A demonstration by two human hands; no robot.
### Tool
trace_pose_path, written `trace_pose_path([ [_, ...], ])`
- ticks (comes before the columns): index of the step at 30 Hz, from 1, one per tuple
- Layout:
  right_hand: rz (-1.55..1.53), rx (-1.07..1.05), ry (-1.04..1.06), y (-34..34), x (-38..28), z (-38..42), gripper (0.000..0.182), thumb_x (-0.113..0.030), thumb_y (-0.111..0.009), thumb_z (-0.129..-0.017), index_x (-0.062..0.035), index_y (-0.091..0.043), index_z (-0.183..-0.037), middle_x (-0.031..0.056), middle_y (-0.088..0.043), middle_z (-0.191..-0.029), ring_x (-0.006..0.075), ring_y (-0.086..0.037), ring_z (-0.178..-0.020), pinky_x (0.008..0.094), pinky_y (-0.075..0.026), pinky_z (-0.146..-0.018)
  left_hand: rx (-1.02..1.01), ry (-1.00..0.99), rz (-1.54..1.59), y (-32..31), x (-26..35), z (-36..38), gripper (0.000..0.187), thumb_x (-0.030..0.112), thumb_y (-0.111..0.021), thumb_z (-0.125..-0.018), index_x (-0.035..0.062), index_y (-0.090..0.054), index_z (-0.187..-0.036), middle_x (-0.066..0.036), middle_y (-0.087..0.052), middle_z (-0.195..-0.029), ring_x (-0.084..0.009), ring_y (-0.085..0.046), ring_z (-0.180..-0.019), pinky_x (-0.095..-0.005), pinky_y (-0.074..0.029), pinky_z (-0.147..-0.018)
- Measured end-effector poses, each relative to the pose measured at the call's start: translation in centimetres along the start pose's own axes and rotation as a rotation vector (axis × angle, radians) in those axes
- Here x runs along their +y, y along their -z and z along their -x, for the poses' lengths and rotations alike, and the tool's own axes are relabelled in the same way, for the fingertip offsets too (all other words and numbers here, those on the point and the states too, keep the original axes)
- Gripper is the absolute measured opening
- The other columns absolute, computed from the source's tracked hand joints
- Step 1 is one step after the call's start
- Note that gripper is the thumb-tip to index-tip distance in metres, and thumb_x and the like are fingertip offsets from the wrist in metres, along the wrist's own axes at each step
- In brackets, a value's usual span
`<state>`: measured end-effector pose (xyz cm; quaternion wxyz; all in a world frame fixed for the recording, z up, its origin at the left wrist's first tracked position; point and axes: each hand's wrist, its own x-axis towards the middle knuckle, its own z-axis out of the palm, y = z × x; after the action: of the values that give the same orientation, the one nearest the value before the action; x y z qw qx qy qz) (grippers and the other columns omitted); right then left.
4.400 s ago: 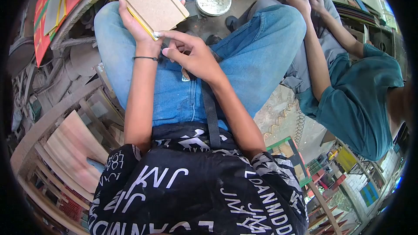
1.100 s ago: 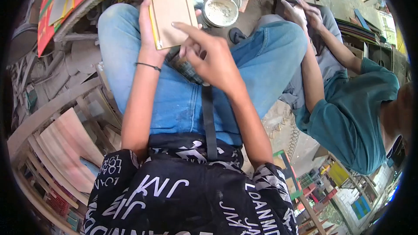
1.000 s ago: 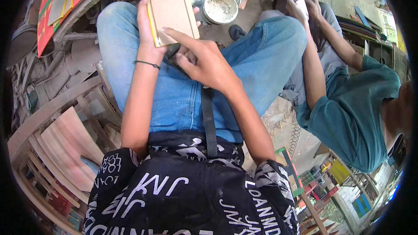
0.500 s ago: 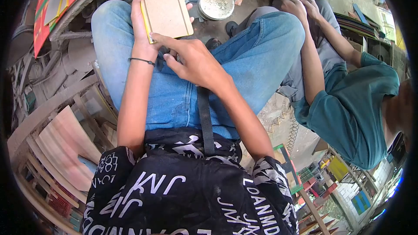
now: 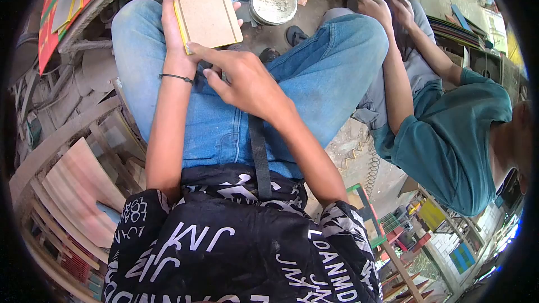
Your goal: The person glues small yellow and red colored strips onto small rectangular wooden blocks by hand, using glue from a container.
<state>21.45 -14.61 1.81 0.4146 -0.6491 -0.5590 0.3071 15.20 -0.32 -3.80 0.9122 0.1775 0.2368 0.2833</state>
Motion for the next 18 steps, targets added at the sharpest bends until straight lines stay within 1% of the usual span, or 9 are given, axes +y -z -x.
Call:
trace_pose_path([
  [1,-0.001,-0.002,0.001,0.0,-0.1,-0.1,0.053,-0.003,-0.063,-0.080,-0.0127,-0.058,-0.132,0.0178,-0.063,-0.076,0.0212,-0.055,-0.061,0.0336,-0.048,-0.064,0.002,-0.002,0.000,0.1,0.1,0.0,0.074,0.068,-0.046,-0.085,0.0024,-0.049,-0.121,-0.018,-0.057,-0.109,-0.0410,-0.064,-0.095,-0.0576,-0.057,-0.069],
  [3,0.024,-0.030,-0.029,0.0,-0.3,0.0,0.052,-0.002,-0.063,-0.081,-0.0121,-0.058,-0.132,0.0194,-0.065,-0.083,0.0236,-0.058,-0.062,0.0348,-0.050,-0.066,-0.005,0.023,0.001,0.3,0.0,0.0,0.076,0.064,-0.039,-0.090,0.0028,-0.046,-0.133,-0.019,-0.056,-0.124,-0.0467,-0.059,-0.108,-0.0647,-0.052,-0.081],
  [4,0.023,-0.031,-0.031,0.0,-0.2,-0.1,0.052,-0.002,-0.063,-0.081,-0.0121,-0.058,-0.132,0.0194,-0.065,-0.083,0.0236,-0.058,-0.062,0.0348,-0.050,-0.066,-0.003,0.024,0.001,0.3,0.1,0.1,0.076,0.064,-0.039,-0.090,0.0028,-0.046,-0.133,-0.019,-0.056,-0.124,-0.0467,-0.059,-0.108,-0.0647,-0.052,-0.081],
  [6,0.029,-0.009,0.016,-0.1,0.2,-0.1,0.051,-0.002,-0.063,-0.081,-0.0115,-0.059,-0.131,0.0192,-0.065,-0.080,0.0239,-0.057,-0.061,0.0348,-0.049,-0.066,0.003,0.004,-0.032,0.1,0.1,0.2,0.072,0.063,-0.039,-0.091,0.0057,-0.045,-0.133,-0.018,-0.056,-0.124,-0.0472,-0.059,-0.107,-0.0651,-0.052,-0.080],
  [10,0.032,0.002,0.024,0.0,0.1,0.0,0.050,-0.002,-0.063,-0.081,-0.0110,-0.059,-0.130,0.0189,-0.064,-0.078,0.0226,-0.056,-0.060,0.0341,-0.049,-0.065,-0.011,0.006,-0.010,0.0,0.0,0.2,0.070,0.063,-0.039,-0.091,0.0079,-0.044,-0.134,-0.018,-0.056,-0.124,-0.0476,-0.059,-0.107,-0.0654,-0.053,-0.079],
  [12,-0.020,-0.034,-0.112,0.7,-0.7,-0.3,0.048,-0.002,-0.063,-0.081,-0.0107,-0.061,-0.129,0.0185,-0.062,-0.075,0.0208,-0.054,-0.059,0.0329,-0.048,-0.063,0.017,-0.030,-0.020,-0.4,-0.1,0.3,0.076,0.068,-0.046,-0.086,0.0021,-0.049,-0.123,-0.019,-0.058,-0.107,-0.0401,-0.064,-0.096,-0.0564,-0.058,-0.068],
  [16,-0.010,0.015,-0.114,0.5,-0.7,-0.1,0.047,-0.001,-0.063,-0.082,-0.0104,-0.062,-0.128,0.0176,-0.062,-0.074,0.0194,-0.053,-0.058,0.0317,-0.047,-0.062,0.003,-0.045,-0.018,0.3,-0.2,-0.1,0.075,0.067,-0.045,-0.086,0.0022,-0.050,-0.122,-0.018,-0.058,-0.107,-0.0400,-0.065,-0.095,-0.0562,-0.058,-0.068],
  [18,0.003,0.047,-0.028,-0.1,-0.1,0.1,0.046,-0.001,-0.062,-0.082,-0.0102,-0.062,-0.127,0.0172,-0.063,-0.074,0.0195,-0.054,-0.058,0.0320,-0.047,-0.062,-0.053,0.020,0.020,1.1,-0.1,-0.6,0.077,0.065,-0.039,-0.090,0.0015,-0.045,-0.133,-0.022,-0.056,-0.123,-0.0478,-0.058,-0.108,-0.0667,-0.051,-0.080],
])
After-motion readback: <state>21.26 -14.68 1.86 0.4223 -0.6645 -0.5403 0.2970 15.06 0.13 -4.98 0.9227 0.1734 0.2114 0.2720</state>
